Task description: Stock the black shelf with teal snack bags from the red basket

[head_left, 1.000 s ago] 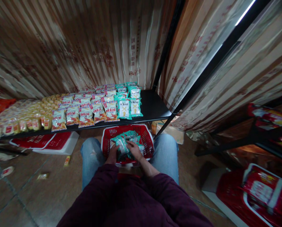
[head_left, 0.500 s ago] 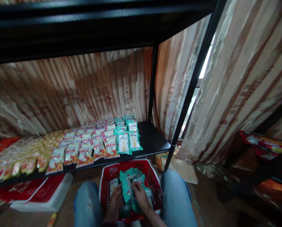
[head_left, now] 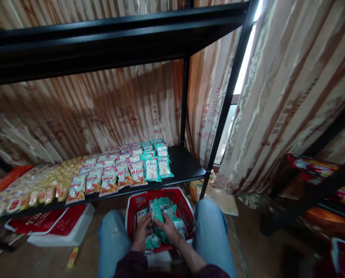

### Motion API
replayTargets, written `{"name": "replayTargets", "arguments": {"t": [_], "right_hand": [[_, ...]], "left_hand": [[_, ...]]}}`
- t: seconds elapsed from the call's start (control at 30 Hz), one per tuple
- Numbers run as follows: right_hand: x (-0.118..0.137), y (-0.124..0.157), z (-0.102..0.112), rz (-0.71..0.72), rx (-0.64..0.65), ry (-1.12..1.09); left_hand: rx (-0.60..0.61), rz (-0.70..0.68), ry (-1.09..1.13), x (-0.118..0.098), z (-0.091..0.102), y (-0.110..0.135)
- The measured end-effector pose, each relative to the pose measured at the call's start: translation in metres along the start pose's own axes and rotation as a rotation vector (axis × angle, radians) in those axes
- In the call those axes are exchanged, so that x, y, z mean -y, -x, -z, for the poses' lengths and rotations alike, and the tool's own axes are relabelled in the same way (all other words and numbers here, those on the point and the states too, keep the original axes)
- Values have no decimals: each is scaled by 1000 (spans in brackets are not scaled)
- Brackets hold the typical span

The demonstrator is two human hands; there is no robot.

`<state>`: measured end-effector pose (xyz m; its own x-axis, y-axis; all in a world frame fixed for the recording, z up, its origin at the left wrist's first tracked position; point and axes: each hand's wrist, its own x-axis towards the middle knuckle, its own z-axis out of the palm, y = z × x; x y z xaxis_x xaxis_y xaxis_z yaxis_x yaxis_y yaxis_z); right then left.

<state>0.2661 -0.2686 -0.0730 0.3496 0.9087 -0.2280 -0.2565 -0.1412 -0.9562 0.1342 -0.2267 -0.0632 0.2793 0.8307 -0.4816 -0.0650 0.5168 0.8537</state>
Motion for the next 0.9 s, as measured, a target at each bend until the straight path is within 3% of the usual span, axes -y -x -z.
{"name": "replayTargets", "arguments": {"t": [0.2, 0.33, 0.53, 0.73, 0.9], "right_hand": [[6, 1, 0, -65, 20, -117], [20, 6, -1, -175, 43, -293], [20, 4, -1, -277, -64, -296], [12, -4, -2, -191, -91, -235], [10, -10, -1, -114, -25, -155]], "left_hand": [[-22, -88, 25, -10, -2, 2], [-131, -161, 33, -17, -8, -1], [-79, -30, 69, -5, -10, -4], [-61, -40, 103, -4, -11, -2], [-46, -34, 102, -9, -8, -2]]}}
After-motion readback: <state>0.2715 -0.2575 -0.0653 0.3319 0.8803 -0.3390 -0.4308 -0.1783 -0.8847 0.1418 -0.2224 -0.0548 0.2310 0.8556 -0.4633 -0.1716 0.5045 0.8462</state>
